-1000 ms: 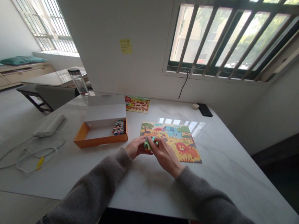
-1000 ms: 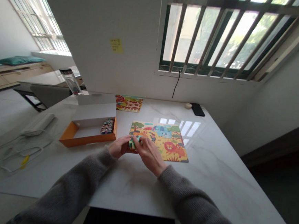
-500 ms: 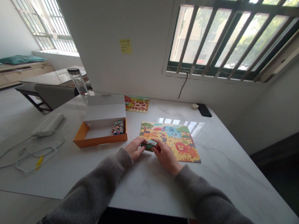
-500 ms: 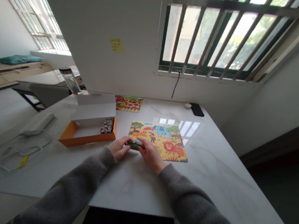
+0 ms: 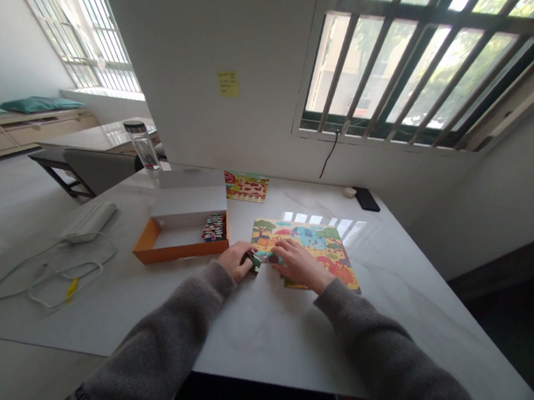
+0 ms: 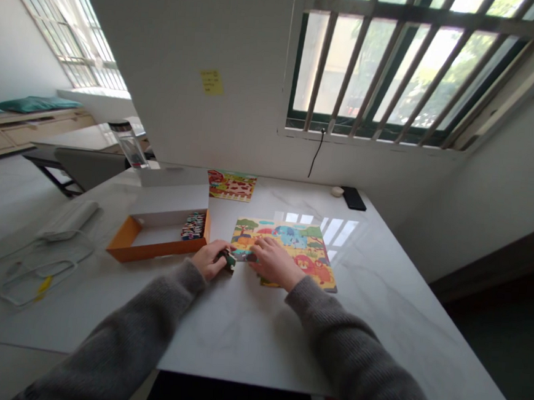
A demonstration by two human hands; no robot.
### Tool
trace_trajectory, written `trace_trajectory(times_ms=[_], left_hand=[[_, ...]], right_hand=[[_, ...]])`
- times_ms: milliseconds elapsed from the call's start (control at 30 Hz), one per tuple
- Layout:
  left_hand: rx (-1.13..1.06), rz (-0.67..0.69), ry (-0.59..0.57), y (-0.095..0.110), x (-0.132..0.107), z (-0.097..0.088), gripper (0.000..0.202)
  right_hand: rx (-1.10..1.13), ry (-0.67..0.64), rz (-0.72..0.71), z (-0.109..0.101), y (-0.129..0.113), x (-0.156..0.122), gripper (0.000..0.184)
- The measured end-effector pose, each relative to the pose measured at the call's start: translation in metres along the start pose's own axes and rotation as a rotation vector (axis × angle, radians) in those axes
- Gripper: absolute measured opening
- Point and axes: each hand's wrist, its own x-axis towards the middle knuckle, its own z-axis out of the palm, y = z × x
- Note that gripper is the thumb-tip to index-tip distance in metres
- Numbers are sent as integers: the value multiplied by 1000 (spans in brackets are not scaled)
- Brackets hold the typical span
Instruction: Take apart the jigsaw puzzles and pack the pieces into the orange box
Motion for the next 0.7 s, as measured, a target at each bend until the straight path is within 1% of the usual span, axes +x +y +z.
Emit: trace_trajectory(times_ms=[67, 133, 233, 333, 433, 633, 700], left_hand=[[-22, -18, -55, -5, 0, 0, 37], [-30, -32, -89, -9, 1, 2, 39], [-32, -57, -84, -12, 3, 3, 36], [-37, -77, -87, -12, 4, 2, 35], [-35, -91, -92, -9, 4, 1, 35], [-30, -87, -80, -9, 4, 2, 35], [-36, -84, -79, -10, 4, 1, 34]], right_hand=[[-50, -79, 1, 0, -3, 6, 28], [-99, -129, 7, -1, -6, 11, 31], [-149, -169, -6, -5, -6, 18, 33], [-148, -221, -53, -11, 0, 20, 36], [-178, -256, -104, -14, 4, 20, 31], [-403, -267, -205, -9, -7, 24, 20], [-423, -263, -224, -8, -7, 26, 21]])
